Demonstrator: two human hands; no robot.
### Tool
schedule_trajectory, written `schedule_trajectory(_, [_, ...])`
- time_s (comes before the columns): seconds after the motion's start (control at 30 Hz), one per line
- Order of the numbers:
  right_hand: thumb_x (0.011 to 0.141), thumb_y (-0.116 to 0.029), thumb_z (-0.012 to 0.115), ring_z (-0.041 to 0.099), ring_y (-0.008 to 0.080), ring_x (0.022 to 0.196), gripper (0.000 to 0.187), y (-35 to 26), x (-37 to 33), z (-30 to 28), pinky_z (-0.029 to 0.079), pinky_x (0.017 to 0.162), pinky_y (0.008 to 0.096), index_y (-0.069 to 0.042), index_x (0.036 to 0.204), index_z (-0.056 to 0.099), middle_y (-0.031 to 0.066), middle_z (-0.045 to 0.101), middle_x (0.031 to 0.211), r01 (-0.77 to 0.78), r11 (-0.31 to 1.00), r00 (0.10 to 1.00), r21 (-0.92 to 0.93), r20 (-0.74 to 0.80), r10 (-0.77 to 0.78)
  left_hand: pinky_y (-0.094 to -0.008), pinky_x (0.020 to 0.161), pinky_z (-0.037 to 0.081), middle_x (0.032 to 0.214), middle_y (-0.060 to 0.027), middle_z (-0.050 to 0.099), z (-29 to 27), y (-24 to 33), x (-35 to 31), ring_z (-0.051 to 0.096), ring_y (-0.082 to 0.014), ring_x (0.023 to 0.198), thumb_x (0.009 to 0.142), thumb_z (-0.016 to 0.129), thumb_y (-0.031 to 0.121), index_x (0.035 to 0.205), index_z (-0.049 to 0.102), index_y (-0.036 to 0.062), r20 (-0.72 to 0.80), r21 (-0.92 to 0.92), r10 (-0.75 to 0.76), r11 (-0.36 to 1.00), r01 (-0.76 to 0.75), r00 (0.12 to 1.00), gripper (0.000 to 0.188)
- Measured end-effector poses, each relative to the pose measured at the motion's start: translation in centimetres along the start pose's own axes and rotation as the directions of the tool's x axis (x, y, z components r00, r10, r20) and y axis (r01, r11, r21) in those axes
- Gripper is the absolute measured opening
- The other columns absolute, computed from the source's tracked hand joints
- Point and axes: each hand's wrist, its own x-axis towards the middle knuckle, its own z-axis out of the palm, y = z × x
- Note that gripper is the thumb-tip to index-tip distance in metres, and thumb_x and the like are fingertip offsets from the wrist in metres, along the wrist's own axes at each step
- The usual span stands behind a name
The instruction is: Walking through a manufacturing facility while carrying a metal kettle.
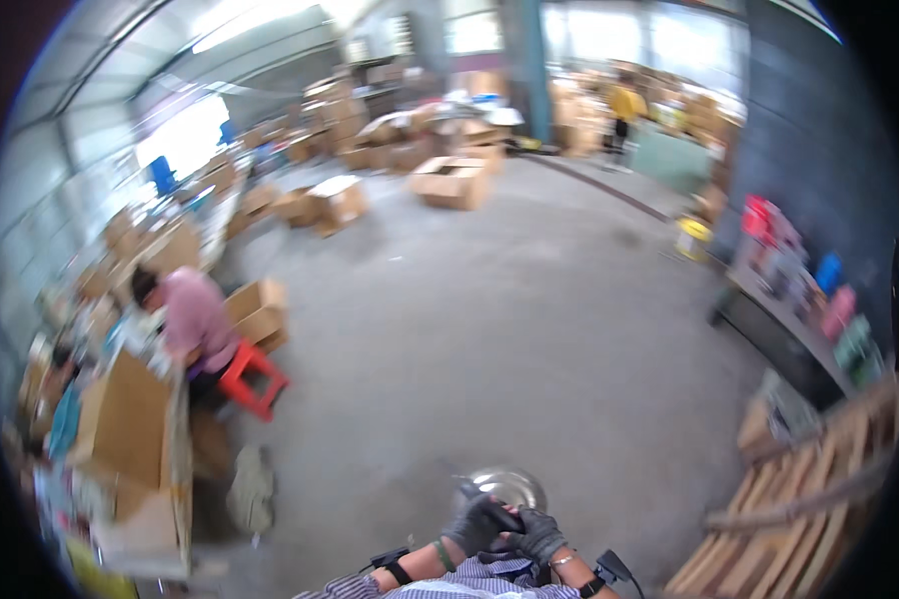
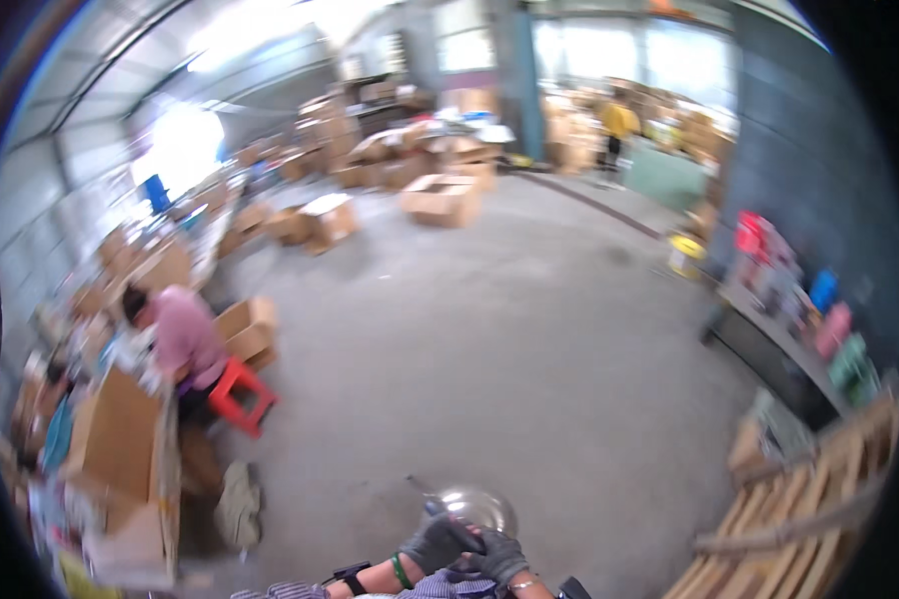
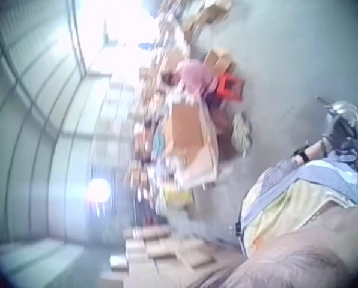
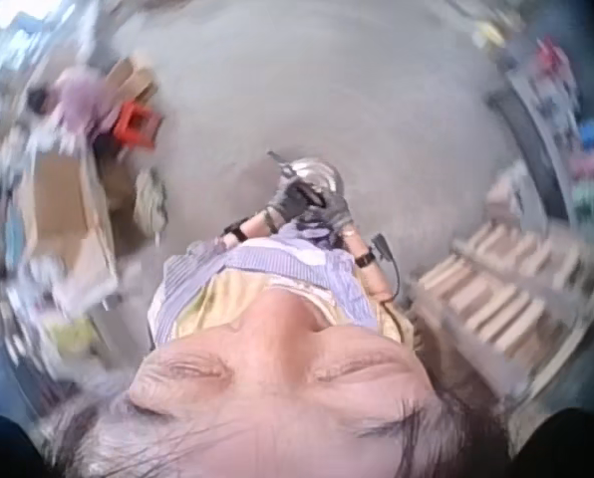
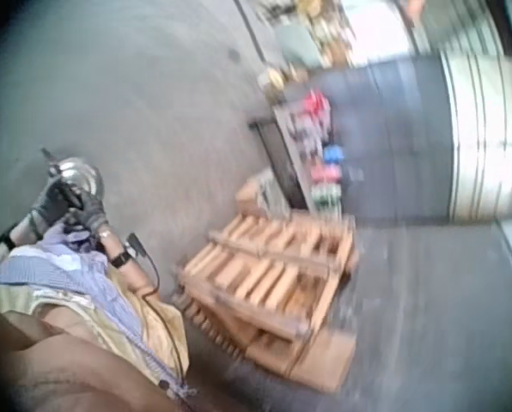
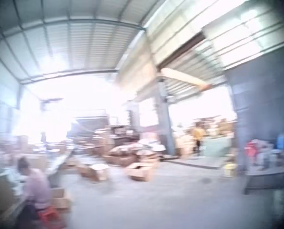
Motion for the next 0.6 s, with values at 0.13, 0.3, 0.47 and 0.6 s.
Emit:
schedule_trajectory(0.13, [0.066,-0.043,0.072,0.060,0.0302,0.096,0.061,-0.5,2.7,0.3,0.048,0.081,0.0385,-0.010,0.113,0.054,0.0134,0.063,0.102,-0.070,0.997,0.990,0.044,0.130,0.064,-0.0383,0.093,0.042,0.100,-0.0105,0.058,-1.2,0.9,-0.5,0.054,-0.0251,0.100,0.079,0.067,0.026,0.089,0.058,0.0113,-0.115,-0.369,-0.035,0.930,-0.010,0.993,0.020])
schedule_trajectory(0.3, [0.067,-0.042,0.069,0.062,0.0314,0.091,0.058,-1.2,4.9,2.9,0.050,0.078,0.0381,-0.010,0.112,0.053,0.0136,0.063,0.100,0.025,0.998,0.972,-0.056,0.236,-0.011,-0.0395,0.095,0.041,0.101,-0.0106,0.058,-2.2,1.6,-3.4,0.053,-0.0251,0.101,0.078,0.068,0.023,0.091,0.058,0.0105,-0.189,-0.482,0.058,0.864,-0.144,0.980,0.020])
schedule_trajectory(0.47, [0.067,-0.040,0.068,0.061,0.0324,0.090,0.053,-3.8,6.6,7.1,0.049,0.078,0.0381,-0.010,0.109,0.054,0.0147,0.063,0.098,0.097,0.995,0.961,0.008,0.260,-0.096,-0.0384,0.096,0.040,0.107,-0.0073,0.054,-5.5,3.2,-7.4,0.050,-0.0235,0.105,0.087,0.055,0.025,0.100,0.054,0.0111,-0.210,-0.518,0.071,0.838,-0.172,0.975,0.020])
schedule_trajectory(0.6, [0.067,-0.037,0.067,0.060,0.0323,0.091,0.049,-8.7,7.6,11.4,0.048,0.080,0.0378,-0.009,0.107,0.056,0.0153,0.063,0.096,0.005,0.996,0.912,-0.093,0.408,0.033,-0.0385,0.091,0.042,0.104,-0.0057,0.055,-13.2,3.0,-10.0,0.051,-0.0240,0.099,0.085,0.055,0.025,0.103,0.053,0.0098,-0.274,0.138,0.455,0.890,-0.434,0.847,0.023])
